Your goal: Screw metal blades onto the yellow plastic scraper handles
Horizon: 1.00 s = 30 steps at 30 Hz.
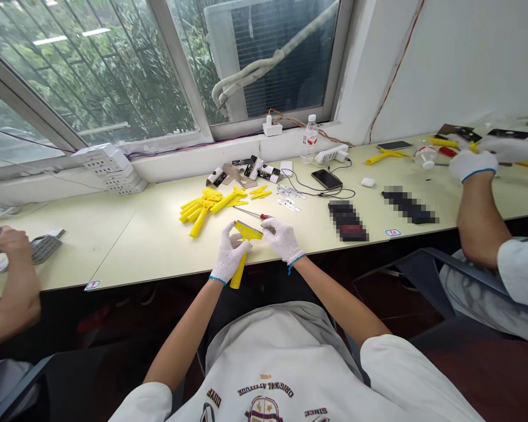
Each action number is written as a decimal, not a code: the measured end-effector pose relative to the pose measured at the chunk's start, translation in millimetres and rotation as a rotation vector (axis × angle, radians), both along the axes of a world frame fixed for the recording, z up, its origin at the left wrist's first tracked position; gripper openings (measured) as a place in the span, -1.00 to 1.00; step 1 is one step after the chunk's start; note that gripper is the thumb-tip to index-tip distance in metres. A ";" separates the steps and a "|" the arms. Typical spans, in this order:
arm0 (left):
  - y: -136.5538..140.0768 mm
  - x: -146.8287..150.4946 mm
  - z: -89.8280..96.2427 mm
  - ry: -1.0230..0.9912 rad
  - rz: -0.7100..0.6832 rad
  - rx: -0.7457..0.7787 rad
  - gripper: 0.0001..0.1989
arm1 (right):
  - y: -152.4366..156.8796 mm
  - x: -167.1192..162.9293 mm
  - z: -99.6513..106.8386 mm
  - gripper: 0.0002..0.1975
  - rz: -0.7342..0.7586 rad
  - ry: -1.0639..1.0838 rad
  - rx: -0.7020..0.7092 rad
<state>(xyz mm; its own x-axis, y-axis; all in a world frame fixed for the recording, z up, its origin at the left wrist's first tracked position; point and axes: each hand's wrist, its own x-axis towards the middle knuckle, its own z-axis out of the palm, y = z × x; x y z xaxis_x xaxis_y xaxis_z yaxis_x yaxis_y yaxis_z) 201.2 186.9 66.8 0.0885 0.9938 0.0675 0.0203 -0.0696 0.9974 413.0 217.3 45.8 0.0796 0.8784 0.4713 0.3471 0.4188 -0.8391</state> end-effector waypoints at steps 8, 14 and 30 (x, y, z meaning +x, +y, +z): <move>-1.2 1.4 0.6 0.028 -0.038 0.034 -0.10 | -6.1 -8.2 -7.0 -0.81 0.034 -0.420 0.268; -2.2 -1.5 1.2 0.068 -0.061 0.074 -0.13 | -0.9 -1.7 -0.7 -0.93 0.152 -0.330 0.199; 4.6 -13.1 3.1 0.174 -0.092 0.002 -0.07 | -4.7 3.0 10.7 -0.91 0.239 -0.253 -0.119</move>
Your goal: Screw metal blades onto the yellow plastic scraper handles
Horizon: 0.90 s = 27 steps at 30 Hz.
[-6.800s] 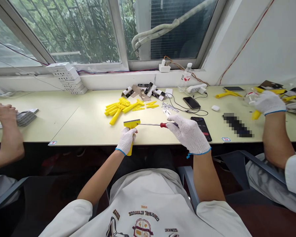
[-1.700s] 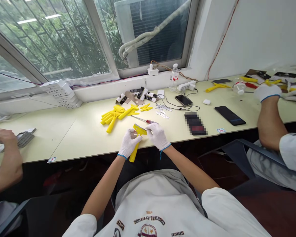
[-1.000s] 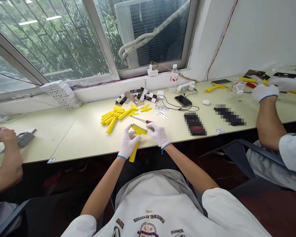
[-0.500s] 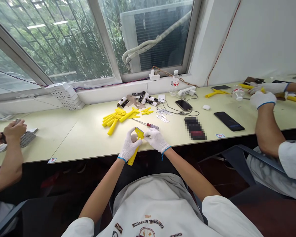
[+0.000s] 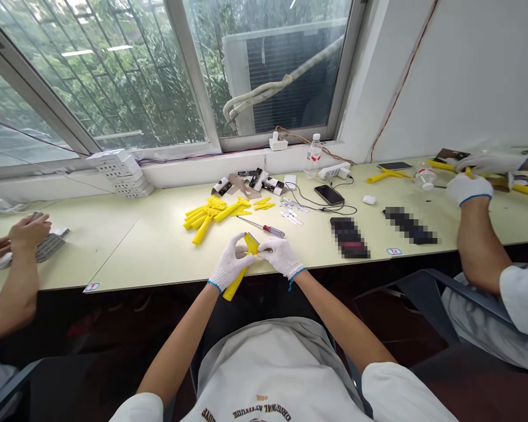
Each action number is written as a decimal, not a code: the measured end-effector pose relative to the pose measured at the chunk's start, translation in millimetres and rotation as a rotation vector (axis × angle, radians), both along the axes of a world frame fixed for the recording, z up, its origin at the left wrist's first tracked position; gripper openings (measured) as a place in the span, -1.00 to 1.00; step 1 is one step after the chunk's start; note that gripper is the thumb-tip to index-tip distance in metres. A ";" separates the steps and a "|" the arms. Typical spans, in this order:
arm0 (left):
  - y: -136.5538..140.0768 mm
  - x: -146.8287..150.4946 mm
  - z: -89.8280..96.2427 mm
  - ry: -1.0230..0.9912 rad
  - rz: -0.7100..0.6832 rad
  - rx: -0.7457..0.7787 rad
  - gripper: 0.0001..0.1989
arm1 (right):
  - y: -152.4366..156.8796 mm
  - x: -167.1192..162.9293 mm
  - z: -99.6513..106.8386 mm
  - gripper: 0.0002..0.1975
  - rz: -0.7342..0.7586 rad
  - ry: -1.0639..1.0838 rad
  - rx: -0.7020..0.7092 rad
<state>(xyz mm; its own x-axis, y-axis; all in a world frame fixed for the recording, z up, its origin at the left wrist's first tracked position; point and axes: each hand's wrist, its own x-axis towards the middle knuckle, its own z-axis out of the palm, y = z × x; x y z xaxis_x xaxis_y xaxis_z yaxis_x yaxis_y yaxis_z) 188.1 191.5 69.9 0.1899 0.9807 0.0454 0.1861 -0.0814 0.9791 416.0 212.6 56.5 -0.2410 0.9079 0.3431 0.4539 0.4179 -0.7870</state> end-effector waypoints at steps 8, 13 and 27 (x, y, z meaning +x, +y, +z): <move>-5.1 2.9 2.0 -0.117 -0.041 0.020 -0.04 | 4.1 -0.8 2.2 -0.88 0.006 -0.008 -0.042; -6.0 0.9 6.8 -0.122 -0.056 -0.011 -0.04 | 5.8 2.1 0.9 -0.84 0.009 -0.017 -0.075; -1.7 -1.3 2.8 -0.166 -0.071 -0.043 -0.03 | -0.9 -1.5 8.1 -0.89 0.034 -0.005 -0.072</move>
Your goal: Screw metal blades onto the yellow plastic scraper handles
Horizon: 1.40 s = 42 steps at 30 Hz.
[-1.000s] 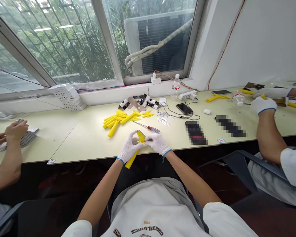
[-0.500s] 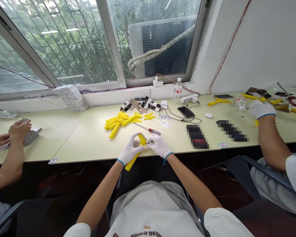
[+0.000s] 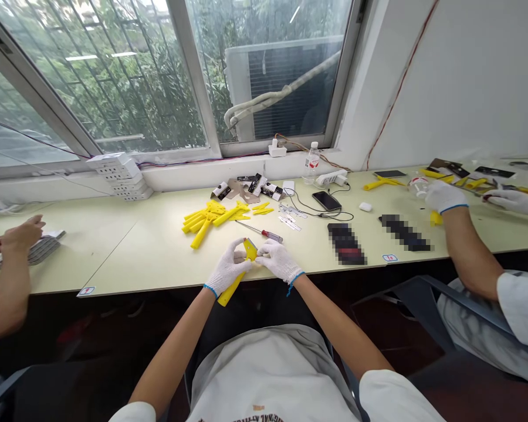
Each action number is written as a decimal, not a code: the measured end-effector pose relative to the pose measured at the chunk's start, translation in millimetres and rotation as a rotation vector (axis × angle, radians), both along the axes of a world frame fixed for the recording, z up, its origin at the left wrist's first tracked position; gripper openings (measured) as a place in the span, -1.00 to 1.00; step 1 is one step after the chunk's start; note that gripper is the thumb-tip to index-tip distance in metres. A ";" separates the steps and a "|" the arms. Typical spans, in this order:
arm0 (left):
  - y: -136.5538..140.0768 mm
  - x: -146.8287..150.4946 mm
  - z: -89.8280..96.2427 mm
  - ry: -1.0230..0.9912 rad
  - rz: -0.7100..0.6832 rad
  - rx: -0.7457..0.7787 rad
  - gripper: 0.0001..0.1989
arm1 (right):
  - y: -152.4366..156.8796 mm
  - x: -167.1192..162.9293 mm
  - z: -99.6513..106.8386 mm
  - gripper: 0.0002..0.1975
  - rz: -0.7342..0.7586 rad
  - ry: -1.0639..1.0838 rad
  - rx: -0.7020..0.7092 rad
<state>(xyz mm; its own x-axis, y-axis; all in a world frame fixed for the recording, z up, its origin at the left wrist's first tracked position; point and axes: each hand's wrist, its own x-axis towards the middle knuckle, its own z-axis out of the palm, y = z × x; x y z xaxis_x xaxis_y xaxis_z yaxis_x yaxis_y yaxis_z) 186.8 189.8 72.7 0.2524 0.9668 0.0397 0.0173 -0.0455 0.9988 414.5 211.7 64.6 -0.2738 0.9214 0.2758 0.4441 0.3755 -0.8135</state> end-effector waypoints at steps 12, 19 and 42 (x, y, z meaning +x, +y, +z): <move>-0.2 1.0 0.5 0.050 -0.035 -0.001 -0.07 | 1.6 5.0 2.6 -0.67 -0.053 0.012 -0.084; 0.5 -6.2 9.6 0.127 -0.134 0.083 -0.14 | -4.0 7.1 17.7 -0.63 0.171 0.065 -0.251; -6.4 21.1 -8.4 0.881 0.232 0.716 -0.38 | -9.3 -26.0 14.5 -0.72 -0.252 0.327 -0.438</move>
<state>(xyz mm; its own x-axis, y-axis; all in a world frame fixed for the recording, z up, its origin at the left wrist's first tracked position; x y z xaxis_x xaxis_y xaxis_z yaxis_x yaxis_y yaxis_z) 207.8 183.4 64.4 0.2847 0.8210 0.4949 0.7764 -0.5003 0.3832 388.5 202.4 79.1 0.0027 0.9938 -0.1108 0.1767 -0.1095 -0.9782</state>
